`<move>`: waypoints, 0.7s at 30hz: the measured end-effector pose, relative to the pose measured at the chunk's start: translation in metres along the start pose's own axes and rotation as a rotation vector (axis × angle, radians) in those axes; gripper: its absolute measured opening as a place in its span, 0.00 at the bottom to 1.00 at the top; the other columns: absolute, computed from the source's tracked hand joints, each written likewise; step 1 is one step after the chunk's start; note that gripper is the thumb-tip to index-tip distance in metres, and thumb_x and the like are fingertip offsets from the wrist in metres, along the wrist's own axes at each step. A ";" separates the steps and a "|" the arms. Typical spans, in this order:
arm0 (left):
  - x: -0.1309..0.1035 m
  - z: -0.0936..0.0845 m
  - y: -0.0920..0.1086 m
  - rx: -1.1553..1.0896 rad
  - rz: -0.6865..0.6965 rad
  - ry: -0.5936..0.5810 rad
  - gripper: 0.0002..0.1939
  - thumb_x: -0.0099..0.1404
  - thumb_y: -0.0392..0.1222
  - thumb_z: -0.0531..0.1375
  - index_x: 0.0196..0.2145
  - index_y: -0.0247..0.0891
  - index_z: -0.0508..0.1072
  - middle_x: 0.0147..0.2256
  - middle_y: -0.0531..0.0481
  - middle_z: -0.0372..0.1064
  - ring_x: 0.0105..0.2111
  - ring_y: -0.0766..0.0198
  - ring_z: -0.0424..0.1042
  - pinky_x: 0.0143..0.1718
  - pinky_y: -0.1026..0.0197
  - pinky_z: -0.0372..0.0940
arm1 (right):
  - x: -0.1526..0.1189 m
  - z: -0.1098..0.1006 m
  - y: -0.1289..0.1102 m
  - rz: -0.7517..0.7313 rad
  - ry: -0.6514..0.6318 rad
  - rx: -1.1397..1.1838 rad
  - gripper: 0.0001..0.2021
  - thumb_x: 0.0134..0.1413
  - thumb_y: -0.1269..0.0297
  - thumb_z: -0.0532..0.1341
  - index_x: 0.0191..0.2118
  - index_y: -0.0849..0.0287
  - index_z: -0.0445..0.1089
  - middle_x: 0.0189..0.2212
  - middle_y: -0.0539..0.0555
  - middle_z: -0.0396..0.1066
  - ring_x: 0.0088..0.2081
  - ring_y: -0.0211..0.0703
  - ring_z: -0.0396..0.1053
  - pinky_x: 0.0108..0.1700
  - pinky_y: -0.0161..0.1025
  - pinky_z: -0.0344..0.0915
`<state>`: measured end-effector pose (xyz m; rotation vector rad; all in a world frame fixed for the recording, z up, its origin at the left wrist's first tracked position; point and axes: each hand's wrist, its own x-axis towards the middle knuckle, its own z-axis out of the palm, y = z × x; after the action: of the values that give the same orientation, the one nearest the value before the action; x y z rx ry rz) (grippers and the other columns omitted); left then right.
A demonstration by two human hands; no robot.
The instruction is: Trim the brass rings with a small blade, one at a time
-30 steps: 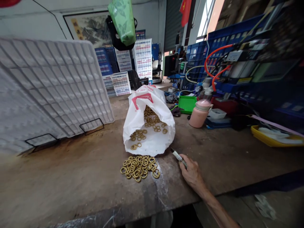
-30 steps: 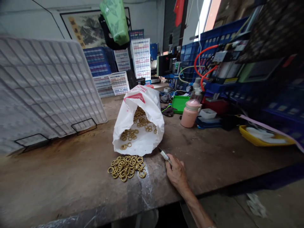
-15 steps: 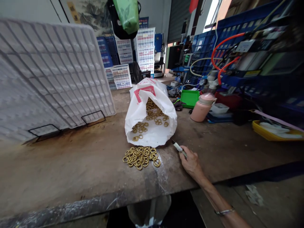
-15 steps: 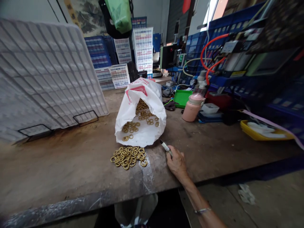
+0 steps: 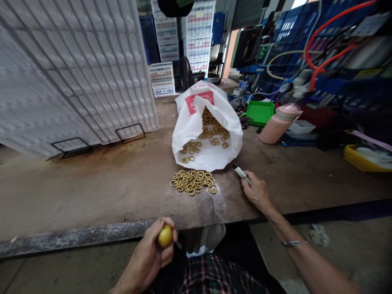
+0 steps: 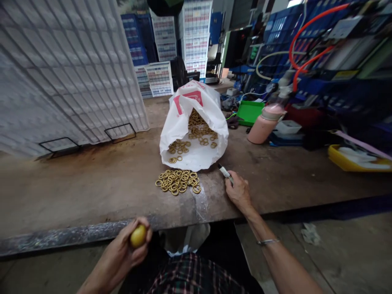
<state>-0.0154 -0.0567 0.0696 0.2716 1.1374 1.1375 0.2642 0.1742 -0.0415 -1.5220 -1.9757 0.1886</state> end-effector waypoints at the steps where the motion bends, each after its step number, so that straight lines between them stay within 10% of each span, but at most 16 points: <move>1: 0.009 0.005 0.000 -0.119 0.011 -0.062 0.13 0.65 0.49 0.48 0.34 0.39 0.65 0.25 0.55 0.62 0.14 0.77 0.50 0.15 0.70 0.46 | 0.000 0.000 -0.001 0.000 -0.002 -0.004 0.15 0.48 0.63 0.49 0.41 0.59 0.66 0.32 0.58 0.73 0.31 0.47 0.69 0.35 0.40 0.60; 9: 0.035 0.031 0.003 -0.485 0.026 -0.226 0.14 0.63 0.45 0.50 0.44 0.38 0.64 0.34 0.45 0.66 0.26 0.65 0.65 0.24 0.64 0.57 | 0.000 -0.003 -0.004 0.005 -0.017 -0.047 0.16 0.47 0.63 0.50 0.41 0.59 0.67 0.31 0.57 0.73 0.26 0.43 0.67 0.31 0.37 0.59; 21: 0.010 0.044 0.012 -0.182 0.189 -0.301 0.21 0.54 0.39 0.62 0.48 0.41 0.68 0.46 0.42 0.66 0.33 0.61 0.70 0.29 0.63 0.63 | 0.002 -0.006 -0.006 0.015 -0.044 -0.037 0.15 0.48 0.64 0.50 0.41 0.59 0.66 0.30 0.56 0.73 0.28 0.44 0.67 0.31 0.37 0.58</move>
<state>0.0133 -0.0280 0.0919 0.3999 0.7492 1.3081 0.2621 0.1722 -0.0336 -1.5684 -2.0129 0.1942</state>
